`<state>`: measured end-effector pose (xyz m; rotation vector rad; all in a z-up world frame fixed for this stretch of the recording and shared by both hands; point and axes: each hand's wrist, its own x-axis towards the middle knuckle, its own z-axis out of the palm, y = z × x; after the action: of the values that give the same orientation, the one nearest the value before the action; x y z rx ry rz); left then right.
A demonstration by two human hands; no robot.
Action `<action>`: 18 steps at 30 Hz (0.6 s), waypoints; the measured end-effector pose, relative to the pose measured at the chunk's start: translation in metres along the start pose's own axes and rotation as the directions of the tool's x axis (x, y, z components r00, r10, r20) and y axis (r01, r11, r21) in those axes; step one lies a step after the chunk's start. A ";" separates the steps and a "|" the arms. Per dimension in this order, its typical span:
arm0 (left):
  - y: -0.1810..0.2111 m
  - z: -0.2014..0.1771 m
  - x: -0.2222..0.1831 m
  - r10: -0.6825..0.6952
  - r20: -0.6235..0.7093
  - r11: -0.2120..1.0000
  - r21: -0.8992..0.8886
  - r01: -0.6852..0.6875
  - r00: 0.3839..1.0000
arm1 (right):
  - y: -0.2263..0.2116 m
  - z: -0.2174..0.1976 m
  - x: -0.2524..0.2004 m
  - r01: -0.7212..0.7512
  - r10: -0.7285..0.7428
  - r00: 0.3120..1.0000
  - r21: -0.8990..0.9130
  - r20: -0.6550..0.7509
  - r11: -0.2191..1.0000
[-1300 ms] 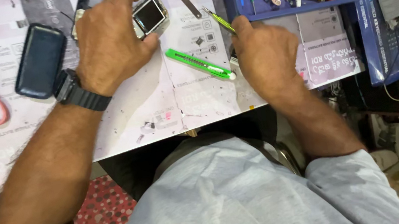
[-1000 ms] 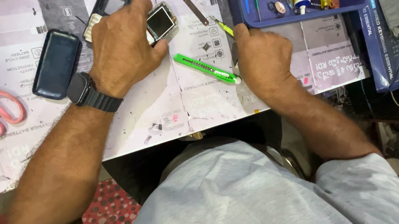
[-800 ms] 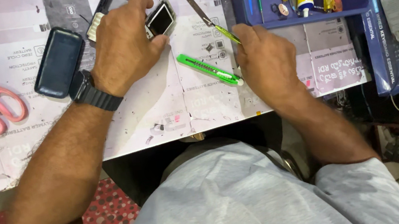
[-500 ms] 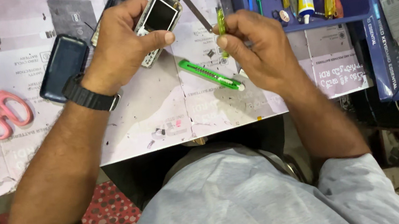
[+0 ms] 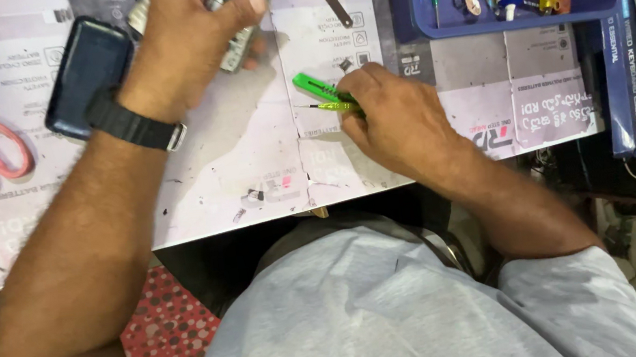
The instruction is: The person cleans the internal components and housing of a disassembled mobile phone using a brush and a small tool.
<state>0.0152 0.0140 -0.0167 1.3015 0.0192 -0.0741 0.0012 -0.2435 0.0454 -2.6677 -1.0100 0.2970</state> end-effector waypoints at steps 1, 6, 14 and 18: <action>-0.001 -0.002 0.001 -0.008 -0.044 0.999 0.039 0.009 0.999 | 0.003 0.000 -0.002 0.008 -0.008 1.000 -0.008 -0.003 1.000; -0.004 -0.019 0.002 -0.048 -0.128 0.999 0.012 0.050 0.991 | 0.014 -0.007 -0.004 -0.040 0.041 0.997 -0.022 0.062 0.999; -0.003 -0.007 -0.007 -0.079 0.034 0.987 -0.137 0.083 0.996 | 0.048 -0.015 0.002 0.237 -0.166 0.963 0.374 -0.212 0.897; -0.006 -0.005 -0.006 -0.077 0.112 0.966 -0.237 0.102 0.991 | 0.070 -0.048 -0.009 0.198 0.007 0.948 0.610 -0.317 0.767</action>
<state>0.0094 0.0178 -0.0233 1.0507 0.0000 -0.2093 0.0518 -0.3085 0.0685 -1.9541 -0.7653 0.1592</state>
